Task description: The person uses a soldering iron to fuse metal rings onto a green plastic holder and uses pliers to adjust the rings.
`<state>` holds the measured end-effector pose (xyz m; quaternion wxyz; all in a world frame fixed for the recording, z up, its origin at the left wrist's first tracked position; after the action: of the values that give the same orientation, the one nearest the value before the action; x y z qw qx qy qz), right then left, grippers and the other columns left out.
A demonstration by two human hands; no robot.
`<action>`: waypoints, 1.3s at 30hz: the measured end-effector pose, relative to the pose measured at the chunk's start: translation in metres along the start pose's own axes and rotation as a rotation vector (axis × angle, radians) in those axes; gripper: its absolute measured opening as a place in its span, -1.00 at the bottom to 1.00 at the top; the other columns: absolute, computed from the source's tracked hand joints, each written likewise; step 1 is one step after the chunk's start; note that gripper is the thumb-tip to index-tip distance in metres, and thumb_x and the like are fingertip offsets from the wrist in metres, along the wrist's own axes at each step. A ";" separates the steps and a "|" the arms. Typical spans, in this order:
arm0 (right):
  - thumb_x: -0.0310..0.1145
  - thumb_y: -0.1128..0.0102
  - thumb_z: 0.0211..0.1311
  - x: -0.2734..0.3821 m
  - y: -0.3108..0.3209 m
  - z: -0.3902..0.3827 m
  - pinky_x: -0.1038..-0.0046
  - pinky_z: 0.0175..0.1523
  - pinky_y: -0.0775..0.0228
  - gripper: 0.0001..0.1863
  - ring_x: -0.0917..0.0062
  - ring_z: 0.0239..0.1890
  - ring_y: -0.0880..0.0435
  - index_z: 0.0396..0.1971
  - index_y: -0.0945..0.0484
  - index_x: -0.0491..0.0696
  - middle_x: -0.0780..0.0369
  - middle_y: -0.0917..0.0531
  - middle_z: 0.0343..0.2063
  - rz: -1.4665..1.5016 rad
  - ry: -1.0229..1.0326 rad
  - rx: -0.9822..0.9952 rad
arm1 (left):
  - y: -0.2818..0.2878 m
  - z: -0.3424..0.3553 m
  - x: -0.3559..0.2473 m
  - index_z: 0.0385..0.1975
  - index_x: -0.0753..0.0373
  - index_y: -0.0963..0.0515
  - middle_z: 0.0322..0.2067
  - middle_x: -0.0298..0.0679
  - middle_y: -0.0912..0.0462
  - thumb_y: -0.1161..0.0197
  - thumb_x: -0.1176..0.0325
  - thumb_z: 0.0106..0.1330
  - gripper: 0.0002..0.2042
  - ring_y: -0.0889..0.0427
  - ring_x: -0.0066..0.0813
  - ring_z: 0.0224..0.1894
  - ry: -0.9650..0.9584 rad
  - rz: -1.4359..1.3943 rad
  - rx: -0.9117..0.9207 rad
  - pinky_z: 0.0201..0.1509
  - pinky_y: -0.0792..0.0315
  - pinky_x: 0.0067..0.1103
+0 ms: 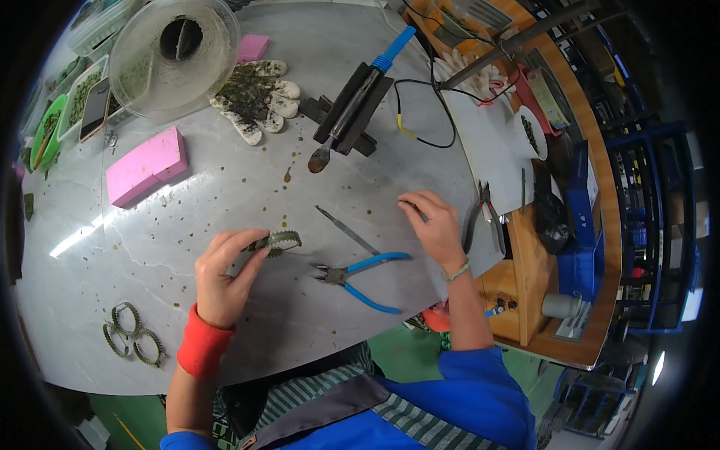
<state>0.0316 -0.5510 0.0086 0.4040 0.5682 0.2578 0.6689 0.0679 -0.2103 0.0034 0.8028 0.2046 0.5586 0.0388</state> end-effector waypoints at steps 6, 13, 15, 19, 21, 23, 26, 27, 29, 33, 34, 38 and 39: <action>-0.56 -0.32 0.25 0.006 0.000 0.006 0.53 -0.17 -0.51 -0.88 0.48 -0.30 -0.70 -0.22 -0.70 -0.20 0.19 -0.74 -0.28 0.015 0.036 -0.039 | -0.003 0.002 0.001 -0.18 0.26 -0.69 -0.27 -0.18 -0.72 -0.42 0.56 0.17 -0.79 -0.66 -0.21 -0.20 0.010 -0.017 -0.023 -0.10 -0.54 -0.43; -0.58 -0.25 0.36 0.035 -0.008 0.013 0.60 -0.06 -0.58 -0.85 0.65 -0.20 -0.70 -0.13 -0.70 -0.25 0.29 -0.73 -0.24 0.663 -0.240 0.113 | -0.004 0.007 -0.003 -0.19 0.26 -0.68 -0.29 -0.18 -0.72 -0.43 0.55 0.16 -0.79 -0.66 -0.22 -0.23 -0.061 0.019 -0.074 -0.12 -0.54 -0.43; -0.58 -0.24 0.37 0.051 -0.008 0.018 0.59 -0.05 -0.60 -0.84 0.64 -0.20 -0.71 -0.11 -0.70 -0.23 0.28 -0.73 -0.23 0.663 -0.217 0.154 | -0.005 0.008 -0.002 -0.18 0.29 -0.69 -0.27 -0.16 -0.73 -0.42 0.58 0.16 -0.78 -0.68 -0.25 -0.22 -0.036 0.009 -0.070 -0.09 -0.55 -0.45; -0.59 -0.27 0.33 0.081 -0.012 0.029 0.60 -0.09 -0.58 -0.84 0.62 -0.22 -0.72 -0.13 -0.71 -0.21 0.26 -0.74 -0.24 0.620 -0.152 0.154 | -0.009 0.012 -0.003 -0.18 0.31 -0.69 -0.25 -0.16 -0.74 -0.43 0.60 0.15 -0.77 -0.69 -0.27 -0.22 -0.015 -0.014 -0.081 -0.08 -0.55 -0.47; -0.61 -0.35 0.23 0.104 -0.011 0.039 0.55 -0.17 -0.55 -0.83 0.57 -0.26 -0.71 -0.18 -0.73 -0.17 0.23 -0.73 -0.28 0.208 0.161 0.054 | -0.011 0.016 -0.003 -0.19 0.31 -0.69 -0.26 -0.17 -0.74 -0.44 0.59 0.14 -0.77 -0.68 -0.26 -0.22 -0.022 0.016 -0.082 -0.09 -0.55 -0.47; -0.61 -0.37 0.16 0.119 -0.016 0.048 0.49 -0.20 -0.52 -0.81 0.49 -0.28 -0.68 -0.20 -0.72 -0.17 0.24 -0.68 -0.33 0.062 0.314 -0.001 | -0.013 0.019 -0.003 -0.19 0.30 -0.69 -0.26 -0.17 -0.74 -0.45 0.59 0.13 -0.77 -0.68 -0.26 -0.22 -0.031 0.044 -0.084 -0.10 -0.55 -0.47; -0.61 -0.39 0.07 0.135 -0.026 0.057 0.39 -0.25 -0.46 -0.78 0.39 -0.32 -0.60 -0.23 -0.71 -0.17 0.24 -0.59 -0.40 -0.113 0.526 -0.071 | -0.013 0.023 -0.003 -0.20 0.29 -0.69 -0.28 -0.18 -0.74 -0.45 0.58 0.13 -0.78 -0.68 -0.26 -0.21 -0.068 0.054 -0.133 -0.10 -0.54 -0.46; -0.60 -0.39 0.05 0.138 -0.029 0.059 0.35 -0.27 -0.44 -0.78 0.36 -0.33 -0.55 -0.25 -0.71 -0.17 0.24 -0.55 -0.42 -0.144 0.579 -0.082 | -0.013 0.024 -0.003 -0.21 0.28 -0.69 -0.28 -0.18 -0.74 -0.45 0.57 0.13 -0.78 -0.68 -0.26 -0.20 -0.080 0.049 -0.133 -0.10 -0.54 -0.45; -0.60 -0.39 0.05 0.138 -0.035 0.064 0.34 -0.28 -0.43 -0.79 0.37 -0.34 -0.55 -0.25 -0.71 -0.17 0.24 -0.55 -0.43 -0.167 0.598 -0.073 | -0.014 0.025 -0.002 -0.22 0.27 -0.69 -0.28 -0.19 -0.74 -0.45 0.57 0.13 -0.79 -0.68 -0.26 -0.20 -0.088 0.046 -0.133 -0.10 -0.54 -0.45; -0.60 -0.38 0.05 0.135 -0.041 0.066 0.33 -0.29 -0.40 -0.80 0.37 -0.36 -0.53 -0.26 -0.70 -0.17 0.25 -0.54 -0.45 -0.191 0.621 -0.055 | -0.016 0.027 0.001 -0.23 0.26 -0.68 -0.29 -0.20 -0.74 -0.45 0.56 0.14 -0.80 -0.67 -0.24 -0.22 -0.081 0.049 -0.131 -0.11 -0.53 -0.44; -0.60 -0.38 0.05 0.133 -0.042 0.067 0.33 -0.29 -0.40 -0.80 0.37 -0.36 -0.53 -0.26 -0.70 -0.17 0.25 -0.54 -0.45 -0.198 0.614 -0.046 | -0.016 0.028 0.002 -0.23 0.26 -0.68 -0.29 -0.21 -0.74 -0.45 0.56 0.14 -0.80 -0.66 -0.23 -0.22 -0.080 0.049 -0.134 -0.11 -0.53 -0.43; -0.60 -0.40 0.04 0.130 -0.043 0.067 0.36 -0.30 -0.39 -0.78 0.39 -0.38 -0.52 -0.25 -0.72 -0.15 0.25 -0.55 -0.46 -0.191 0.604 -0.049 | -0.019 0.032 0.004 -0.23 0.26 -0.68 -0.29 -0.20 -0.74 -0.45 0.55 0.14 -0.80 -0.66 -0.23 -0.22 -0.087 0.050 -0.134 -0.10 -0.53 -0.43; -0.60 -0.43 0.04 0.129 -0.042 0.068 0.38 -0.31 -0.37 -0.78 0.42 -0.41 -0.51 -0.25 -0.74 -0.13 0.26 -0.56 -0.47 -0.188 0.605 -0.057 | -0.020 0.034 0.004 -0.23 0.26 -0.68 -0.29 -0.20 -0.74 -0.45 0.55 0.14 -0.80 -0.66 -0.23 -0.22 -0.088 0.057 -0.130 -0.10 -0.53 -0.43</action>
<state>0.1040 -0.4278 0.0609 0.3848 0.3057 0.3991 0.7741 0.0967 -0.2372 0.0022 0.8367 0.1693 0.5131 0.0890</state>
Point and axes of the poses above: each hand's wrist, its own z-axis towards the middle knuckle, its own y-axis out of the back of the hand, x = y × z, the point moved 5 cm from there along z, towards the middle knuckle
